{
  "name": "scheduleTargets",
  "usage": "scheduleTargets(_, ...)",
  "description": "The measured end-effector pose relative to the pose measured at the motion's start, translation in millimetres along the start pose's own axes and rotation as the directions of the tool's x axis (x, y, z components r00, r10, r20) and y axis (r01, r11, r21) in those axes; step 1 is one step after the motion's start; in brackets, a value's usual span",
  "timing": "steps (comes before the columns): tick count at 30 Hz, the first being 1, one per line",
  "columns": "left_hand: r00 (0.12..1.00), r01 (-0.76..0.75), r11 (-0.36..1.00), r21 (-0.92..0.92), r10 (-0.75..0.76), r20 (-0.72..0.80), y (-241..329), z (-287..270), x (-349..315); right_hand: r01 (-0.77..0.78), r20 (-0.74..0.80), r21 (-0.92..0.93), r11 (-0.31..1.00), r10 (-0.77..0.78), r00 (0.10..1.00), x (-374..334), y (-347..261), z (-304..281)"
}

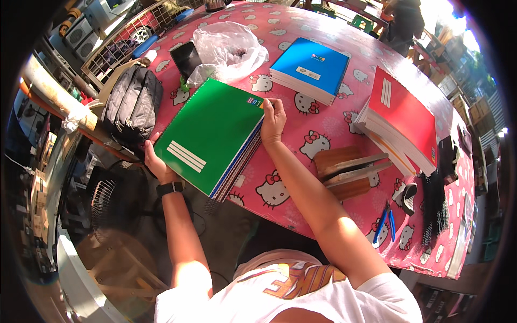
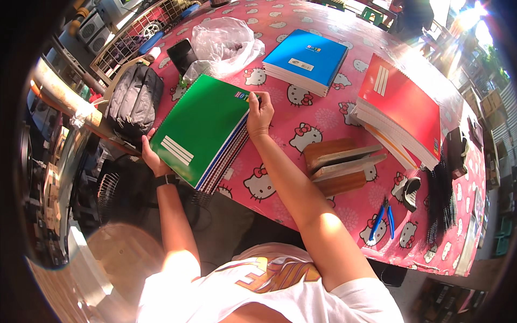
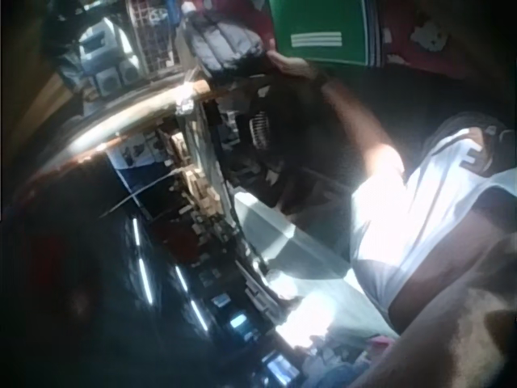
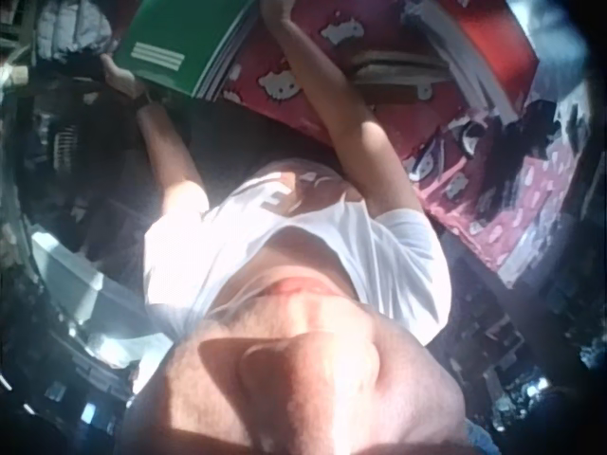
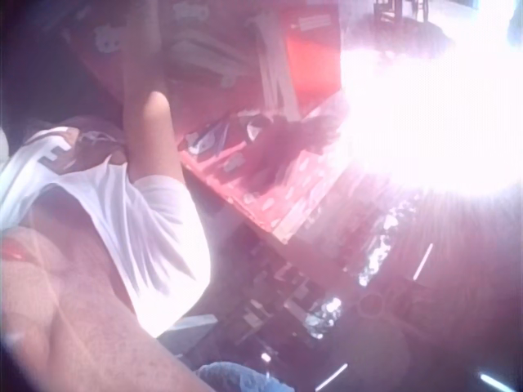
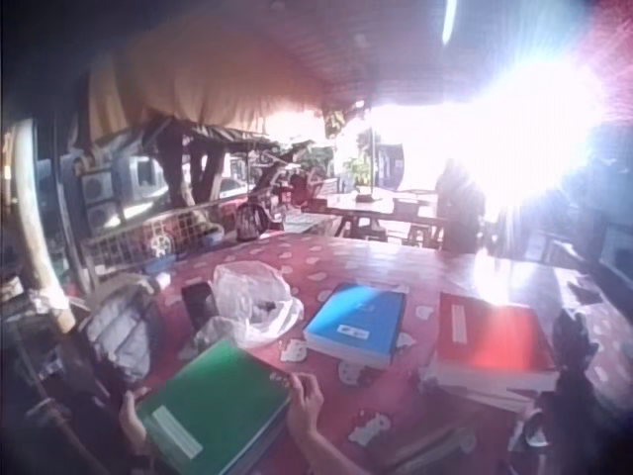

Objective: The person threads a spiral binding through the holes of a notebook, twists the end of the binding, and cuts the excess using a pair of pliers before stacking the completed notebook.

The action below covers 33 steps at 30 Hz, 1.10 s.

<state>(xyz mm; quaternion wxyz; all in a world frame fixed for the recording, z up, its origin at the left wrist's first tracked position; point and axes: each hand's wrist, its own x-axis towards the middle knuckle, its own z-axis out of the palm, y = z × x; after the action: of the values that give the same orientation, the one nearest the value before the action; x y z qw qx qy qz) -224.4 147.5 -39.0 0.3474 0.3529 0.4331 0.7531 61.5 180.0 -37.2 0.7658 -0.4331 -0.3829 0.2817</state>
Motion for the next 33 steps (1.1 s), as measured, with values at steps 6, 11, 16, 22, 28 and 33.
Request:
scheduleTargets(6, 0.999, 0.016, 0.999, -0.049, -0.018, -0.038, 1.0, 14.7, -7.0, 0.011, -0.040, -0.163, 0.987, -0.018, 0.999, 8.9, 5.5, -0.9)
scheduleTargets(11, 0.998, 0.059, 0.995, -0.080, -0.058, 0.006, -21.8, -18.5, 10.0, -0.046, 0.033, -0.096, 0.994, 0.049, 0.998, 8.9, 6.4, 1.0)
scheduleTargets(16, 0.885, -0.428, 0.712, 0.557, 0.456, 0.097, -42.2, -23.6, 5.1, -0.073, 0.059, -0.191, 0.979, 0.086, 0.995, 9.4, 0.9, -5.5)
scheduleTargets(22, 0.973, -0.221, 0.903, 0.370, 0.229, 0.022, -50.5, -39.5, 14.7, -0.063, 0.069, -0.112, 0.992, 0.070, 0.995, 10.8, 8.8, -7.0)
scheduleTargets(28, 0.938, -0.329, 0.842, 0.428, 0.343, 0.047, -61.8, -32.6, 12.1, -0.083, 0.069, -0.035, 0.996, 0.085, 0.994, 10.6, 9.1, -13.1)
scheduleTargets(33, 0.981, 0.144, 0.987, 0.071, -0.152, 0.123, -50.5, -52.1, 29.2, -0.079, 0.066, -0.078, 0.994, 0.085, 0.994, 5.7, -13.4, -8.1)
